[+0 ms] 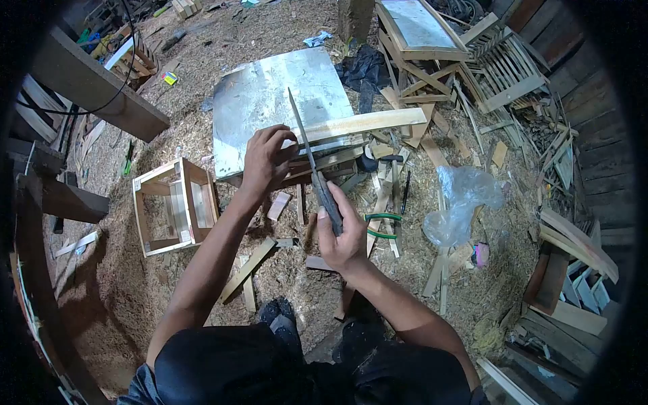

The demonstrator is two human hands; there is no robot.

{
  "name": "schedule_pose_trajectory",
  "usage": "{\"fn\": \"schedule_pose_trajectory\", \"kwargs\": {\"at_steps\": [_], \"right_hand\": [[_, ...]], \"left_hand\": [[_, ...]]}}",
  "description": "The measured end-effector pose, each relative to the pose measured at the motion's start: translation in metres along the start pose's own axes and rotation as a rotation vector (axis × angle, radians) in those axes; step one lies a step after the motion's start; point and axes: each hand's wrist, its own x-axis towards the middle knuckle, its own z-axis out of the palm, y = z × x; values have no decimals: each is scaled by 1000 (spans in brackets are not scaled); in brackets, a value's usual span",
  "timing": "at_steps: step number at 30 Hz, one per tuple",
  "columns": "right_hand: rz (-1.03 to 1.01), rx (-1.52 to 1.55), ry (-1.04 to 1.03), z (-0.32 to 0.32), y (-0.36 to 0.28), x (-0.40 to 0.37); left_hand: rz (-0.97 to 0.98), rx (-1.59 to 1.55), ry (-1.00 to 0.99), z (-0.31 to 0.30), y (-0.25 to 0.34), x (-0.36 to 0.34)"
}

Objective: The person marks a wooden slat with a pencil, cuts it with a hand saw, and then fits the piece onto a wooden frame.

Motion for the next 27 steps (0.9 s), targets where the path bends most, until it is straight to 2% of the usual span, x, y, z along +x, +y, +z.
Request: {"fn": "schedule_pose_trajectory", "kwargs": {"at_steps": [3,5,8,11,27], "right_hand": [[23,-32,-30,3,-1,-2],[-81,-56,11,7,5,-3],[17,-66,-7,8,-3,-4],[17,-42,-11,9,-1,-5],[-76,-34,-18,15,4,1]], "left_hand": [[23,44,-26,0,1,0],[32,67,-27,1,1,0],[13,69,-49,-4,5,0],[8,100,-110,-6,5,0],[22,58,-47,0,-3,-2]]}}
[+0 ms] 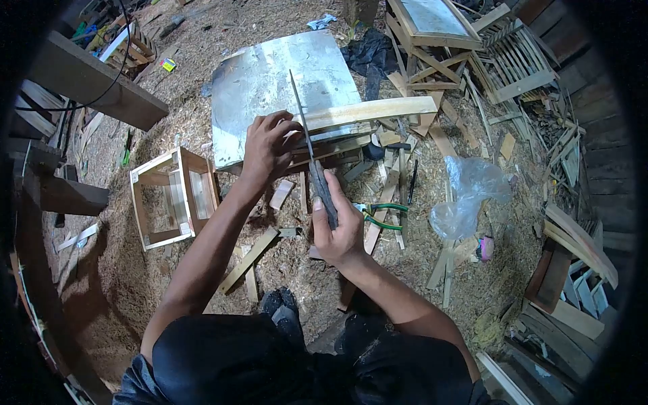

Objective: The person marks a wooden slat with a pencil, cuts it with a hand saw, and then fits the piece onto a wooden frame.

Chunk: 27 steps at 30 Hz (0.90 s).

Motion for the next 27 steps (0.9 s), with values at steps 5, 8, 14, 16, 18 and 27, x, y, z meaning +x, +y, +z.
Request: {"fn": "schedule_pose_trajectory", "kwargs": {"at_steps": [5,8,14,16,18,27], "right_hand": [[91,12,-31,-2,-7,-2],[65,-22,-16,1,-2,10],[105,-11,-57,-5,-9,5],[131,-24,-63,-3,-9,5],[59,-56,-34,1,-7,11],[100,-14,-26,-1,-9,15]], "left_hand": [[2,-10,16,0,3,-2],[4,-27,-7,3,-1,-2],[-7,-11,16,-1,4,-1],[14,11,14,-1,4,-2],[0,19,-11,-1,3,0],[-5,-7,-6,3,3,-4]]}}
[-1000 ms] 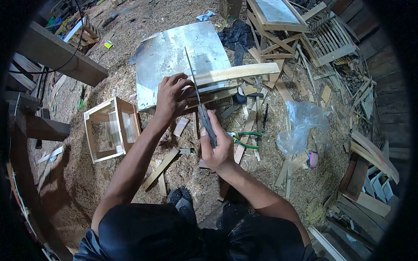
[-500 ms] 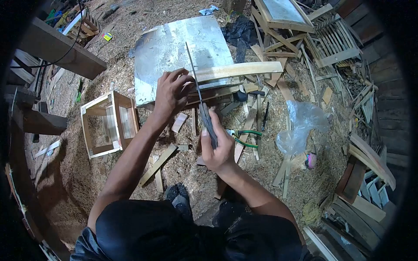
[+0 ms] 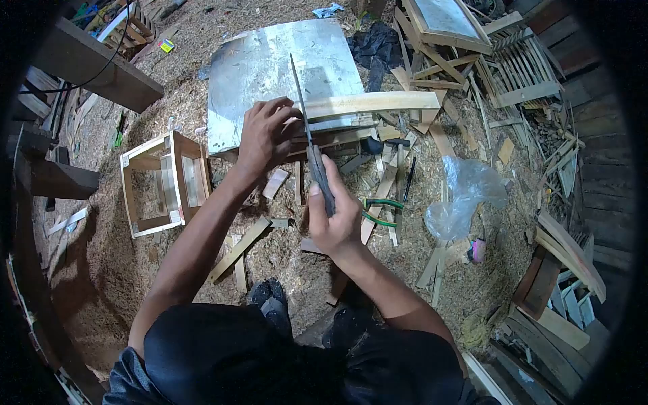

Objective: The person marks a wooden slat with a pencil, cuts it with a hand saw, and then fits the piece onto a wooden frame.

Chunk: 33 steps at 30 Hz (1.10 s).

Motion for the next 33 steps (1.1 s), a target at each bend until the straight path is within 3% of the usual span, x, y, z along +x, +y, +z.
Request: {"fn": "schedule_pose_trajectory", "kwargs": {"at_steps": [3,9,11,17,19,21,22,23,24,28,30,31,32,33], "right_hand": [[82,88,-23,-4,-6,-12],[-18,-13,-32,-5,-4,-17],[89,12,-28,-5,-1,-1],[-40,44,16,-11,9,-23],[123,45,-28,-16,-6,-3],[19,177,-37,-30,-29,38],[-139,58,-24,-40,-49,60],[-158,116,-124,-52,-70,84],[-237,15,-160,-62,-88,108],[-150,124,-224,-74,-139,170],[1,121,-170,-70,-146,171],[-109,131,-36,-58,-123,164],[-85,183,6,-50,-110,152],[106,153,35,-44,-86,132]], "left_hand": [[2,38,11,-5,1,6],[18,50,19,-2,2,4],[26,42,40,0,1,2],[-13,9,-6,-7,7,5],[-65,1,-41,-6,5,11],[-53,-36,-60,-8,-1,14],[-140,-79,-112,-13,0,17],[-225,-125,-169,-16,0,20],[-163,-89,-206,-19,-3,24],[-156,-163,-276,-27,-12,32],[-84,-69,-234,-27,-9,27],[-62,-29,-189,-25,-5,23],[-44,35,-174,-19,-5,20],[-26,102,-159,-13,-5,17]]}}
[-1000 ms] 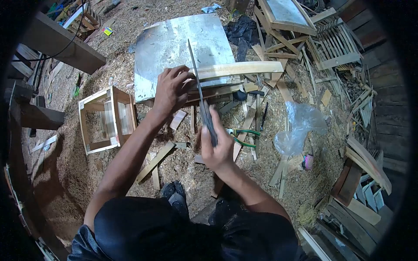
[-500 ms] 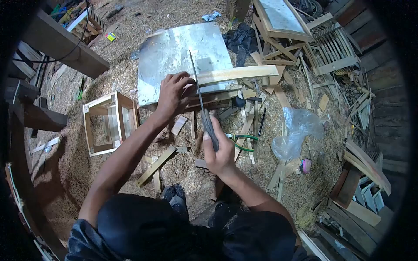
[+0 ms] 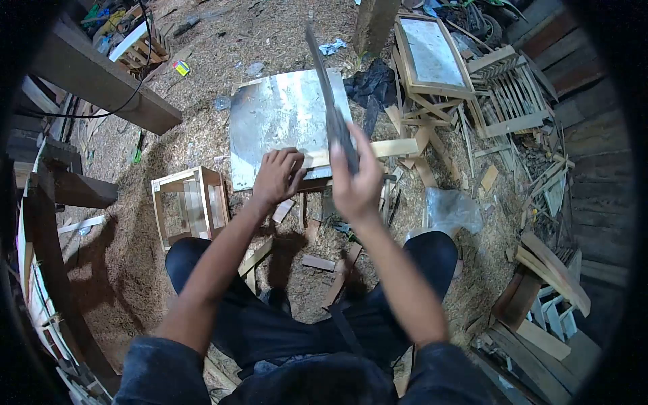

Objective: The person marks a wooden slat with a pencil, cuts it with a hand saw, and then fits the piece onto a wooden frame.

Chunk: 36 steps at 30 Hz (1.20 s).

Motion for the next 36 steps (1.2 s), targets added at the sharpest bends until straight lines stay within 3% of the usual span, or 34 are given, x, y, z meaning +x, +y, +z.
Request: {"fn": "schedule_pose_trajectory", "kwargs": {"at_steps": [1,5,7,10,17,19,23,32,34,36], "right_hand": [[-92,34,84,11,32,-18],[16,71,164,24,90,-84],[59,38,149,27,88,-104],[-29,-121,53,23,90,-118],[10,-121,-12,23,93,-121],[-200,-182,52,30,100,-114],[-114,-195,45,35,87,-117],[-164,-257,74,37,91,-114],[-25,-218,21,31,85,-116],[-49,-187,34,31,91,-118]], "left_hand": [[-37,3,-21,-2,4,0],[3,-10,51,-3,3,1],[-3,-44,54,-3,3,0],[-6,-87,85,-2,3,0],[17,-103,82,-4,1,0],[6,-102,70,-5,1,2],[2,-74,38,-6,1,-1],[3,-82,-16,-2,-1,-3],[10,-40,-24,-3,1,-3],[19,-19,-25,-4,0,-2]]}}
